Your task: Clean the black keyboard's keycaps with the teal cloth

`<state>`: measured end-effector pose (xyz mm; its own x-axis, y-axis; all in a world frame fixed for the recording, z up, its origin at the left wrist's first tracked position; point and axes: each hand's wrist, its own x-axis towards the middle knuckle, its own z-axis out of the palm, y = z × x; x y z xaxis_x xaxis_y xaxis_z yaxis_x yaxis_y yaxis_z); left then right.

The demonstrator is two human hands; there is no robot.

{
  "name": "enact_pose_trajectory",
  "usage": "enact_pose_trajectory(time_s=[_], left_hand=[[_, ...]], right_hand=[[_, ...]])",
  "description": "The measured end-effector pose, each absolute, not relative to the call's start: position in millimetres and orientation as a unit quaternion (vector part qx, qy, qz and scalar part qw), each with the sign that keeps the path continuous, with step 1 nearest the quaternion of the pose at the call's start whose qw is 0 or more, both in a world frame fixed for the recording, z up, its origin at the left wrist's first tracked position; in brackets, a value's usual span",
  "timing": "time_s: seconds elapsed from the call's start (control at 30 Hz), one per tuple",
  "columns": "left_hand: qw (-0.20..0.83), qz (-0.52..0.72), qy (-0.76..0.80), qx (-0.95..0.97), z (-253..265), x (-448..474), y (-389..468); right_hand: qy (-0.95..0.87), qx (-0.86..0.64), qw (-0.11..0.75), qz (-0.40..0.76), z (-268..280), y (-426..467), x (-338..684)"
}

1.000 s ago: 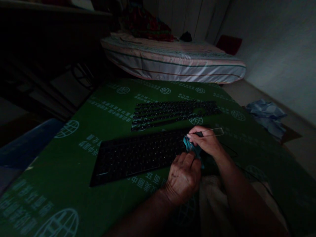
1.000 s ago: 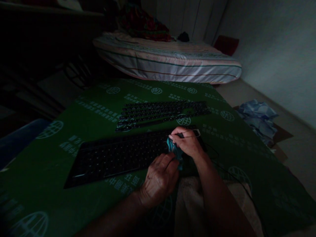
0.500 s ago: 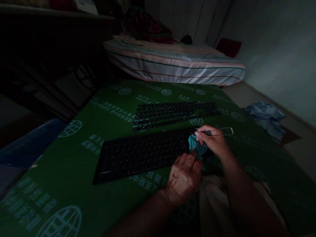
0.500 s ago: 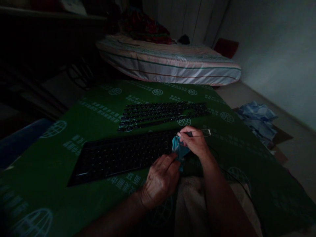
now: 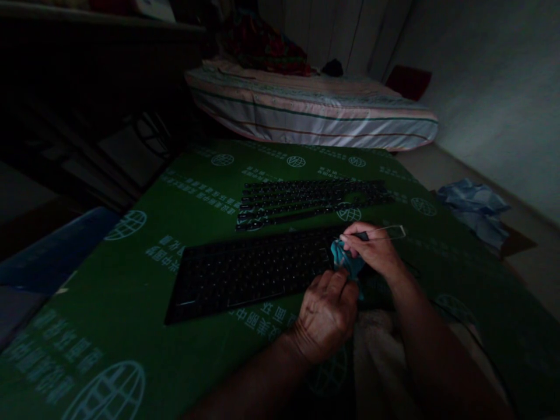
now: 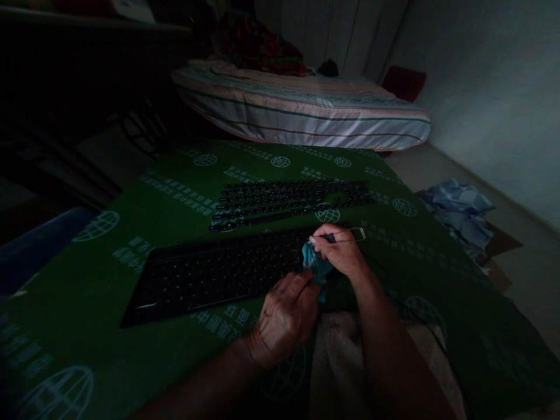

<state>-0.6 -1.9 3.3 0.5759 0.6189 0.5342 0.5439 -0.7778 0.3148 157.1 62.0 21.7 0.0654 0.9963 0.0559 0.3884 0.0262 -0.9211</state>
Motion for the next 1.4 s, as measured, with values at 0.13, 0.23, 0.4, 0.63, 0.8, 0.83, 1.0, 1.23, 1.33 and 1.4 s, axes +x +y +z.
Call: enact_pose_trajectory(time_s=[0.13,0.23,0.4,0.63,0.8,0.83,1.0,1.23,1.33,1.4], left_hand=[[0.061,0.330,0.321,0.885,1.3,0.6,-1.4],[0.058,0.329,0.323,0.885,0.3,0.8,-1.3],[0.064,0.322,0.324,0.887,0.1,0.3,-1.3],[0.063,0.330,0.322,0.885,2.1,1.1,-0.8],[0.060,0.330,0.320,0.886,1.7,1.7,-1.0],[0.060,0.329,0.321,0.886,1.5,1.6,-0.9],[0.065,0.330,0.322,0.885,0.9,1.0,-0.1],[0.067,0.330,0.319,0.886,1.7,1.2,-0.1],[0.074,0.332,0.320,0.884,1.9,1.4,0.4],[0.075,0.335,0.320,0.883,1.3,1.5,0.4]], right_hand=[[-0.586,-0.590,0.414,0.370,21.4,62.6,156.2],[-0.589,-0.597,0.399,0.371,22.7,63.0,155.4],[-0.583,-0.604,0.408,0.360,24.3,62.6,157.0],[-0.595,-0.592,0.404,0.364,22.7,63.1,157.5],[-0.589,-0.582,0.417,0.376,23.5,63.3,154.9],[-0.593,-0.579,0.413,0.378,23.7,63.3,154.5],[-0.586,-0.601,0.403,0.366,25.4,62.9,156.5],[-0.596,-0.579,0.410,0.377,26.0,63.0,154.8],[-0.585,-0.595,0.406,0.372,26.5,63.2,155.6],[-0.576,-0.604,0.409,0.369,26.7,63.1,156.6]])
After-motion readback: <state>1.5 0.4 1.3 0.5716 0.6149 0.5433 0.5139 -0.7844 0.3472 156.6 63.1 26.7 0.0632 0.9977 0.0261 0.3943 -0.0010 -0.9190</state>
